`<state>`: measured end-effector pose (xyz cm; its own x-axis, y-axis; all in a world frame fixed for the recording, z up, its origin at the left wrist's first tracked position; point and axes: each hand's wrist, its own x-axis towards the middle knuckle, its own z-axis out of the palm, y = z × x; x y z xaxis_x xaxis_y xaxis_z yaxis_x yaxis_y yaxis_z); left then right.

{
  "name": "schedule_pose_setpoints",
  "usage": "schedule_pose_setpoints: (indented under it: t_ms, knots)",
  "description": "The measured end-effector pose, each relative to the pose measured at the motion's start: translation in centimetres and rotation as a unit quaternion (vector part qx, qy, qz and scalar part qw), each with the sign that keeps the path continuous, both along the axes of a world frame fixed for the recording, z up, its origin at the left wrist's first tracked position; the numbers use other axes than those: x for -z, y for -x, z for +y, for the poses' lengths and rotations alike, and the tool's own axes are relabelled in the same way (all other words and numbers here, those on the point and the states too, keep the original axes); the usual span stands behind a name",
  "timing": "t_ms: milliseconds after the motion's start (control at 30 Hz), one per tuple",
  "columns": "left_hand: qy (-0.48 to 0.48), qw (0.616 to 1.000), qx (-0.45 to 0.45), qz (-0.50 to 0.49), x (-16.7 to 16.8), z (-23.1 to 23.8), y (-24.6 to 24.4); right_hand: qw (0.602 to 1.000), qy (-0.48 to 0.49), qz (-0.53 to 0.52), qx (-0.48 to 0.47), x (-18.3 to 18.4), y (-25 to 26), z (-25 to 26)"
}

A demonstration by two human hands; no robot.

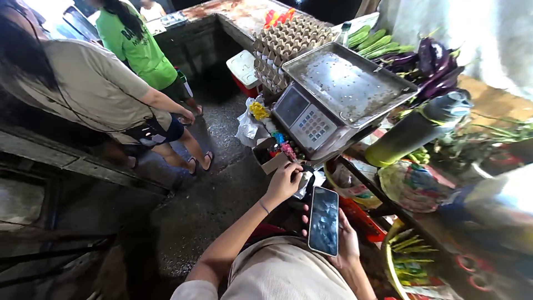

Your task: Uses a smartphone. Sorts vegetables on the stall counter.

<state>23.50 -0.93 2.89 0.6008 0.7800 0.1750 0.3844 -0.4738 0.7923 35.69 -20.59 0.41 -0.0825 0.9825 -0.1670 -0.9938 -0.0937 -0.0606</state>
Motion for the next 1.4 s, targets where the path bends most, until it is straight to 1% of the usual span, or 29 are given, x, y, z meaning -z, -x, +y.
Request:
schedule_pose_setpoints:
  t_ms: [67,100,167,233,300,367,467,500,600,733,767,800,867,933,1033,1133,1300,1400]
  knots:
    - [0.133,0.989,0.015,-0.06,-0.7,-1.7,1.8,0.998,0.004,-0.056,-0.002,-0.3,0.0,0.4]
    - [0.206,0.975,0.019,-0.077,-1.0,-2.3,2.7,0.996,-0.003,-0.087,-0.003,-0.6,0.0,0.6]
    - [0.334,0.936,0.016,-0.109,-1.3,-3.4,4.1,0.99,-0.031,-0.137,-0.017,-0.9,-0.1,1.1]
    - [0.418,0.897,0.013,-0.144,-1.8,-4.5,5.0,0.986,-0.057,-0.15,-0.045,-1.2,0.0,1.7]
    - [0.45,0.873,0.01,-0.187,-2.4,-5.6,5.6,0.98,-0.078,-0.17,-0.073,-1.4,0.3,2.3]
    - [0.459,0.856,-0.006,-0.238,-2.7,-6.5,5.8,0.97,-0.078,-0.212,-0.093,-1.6,0.7,2.8]
    - [0.465,0.832,-0.08,-0.293,-2.9,-7.4,5.7,0.956,-0.054,-0.271,-0.103,-2.4,1.5,3.8]
    - [0.459,0.829,-0.103,-0.301,-2.9,-7.5,5.7,0.949,-0.041,-0.295,-0.106,-2.7,1.8,4.2]
    - [0.429,0.839,-0.155,-0.296,-3.1,-7.2,6.2,0.938,-0.026,-0.322,-0.126,-3.5,2.8,5.1]
    - [0.393,0.85,-0.229,-0.265,-4.2,-6.8,6.7,0.946,0.033,-0.303,-0.112,-3.8,3.7,5.3]
    - [0.377,0.855,-0.232,-0.269,-4.1,-6.6,6.9,0.946,0.032,-0.3,-0.115,-3.7,3.7,5.2]
    - [0.362,0.861,-0.231,-0.273,-4.0,-6.5,7.1,0.948,0.012,-0.291,-0.126,-3.4,3.6,4.9]
    - [0.339,0.87,-0.234,-0.27,-3.8,-6.4,7.5,0.951,-0.048,-0.27,-0.145,-2.3,3.3,4.3]
    - [0.341,0.872,-0.234,-0.263,-4.2,-6.4,8.0,0.949,-0.09,-0.258,-0.156,-1.5,3.2,3.9]
    - [0.367,0.87,-0.211,-0.252,-4.6,-6.4,8.4,0.949,-0.077,-0.261,-0.158,-1.2,3.5,3.6]
    - [0.383,0.871,-0.193,-0.241,-4.6,-6.5,8.7,0.94,-0.06,-0.299,-0.154,-1.0,3.7,3.2]
    - [0.376,0.864,-0.226,-0.246,-4.3,-5.7,8.0,0.928,-0.063,-0.333,-0.157,-0.8,3.8,2.8]
    - [0.376,0.866,-0.226,-0.24,-4.4,-5.8,7.9,0.924,-0.073,-0.341,-0.155,-0.6,3.7,2.8]
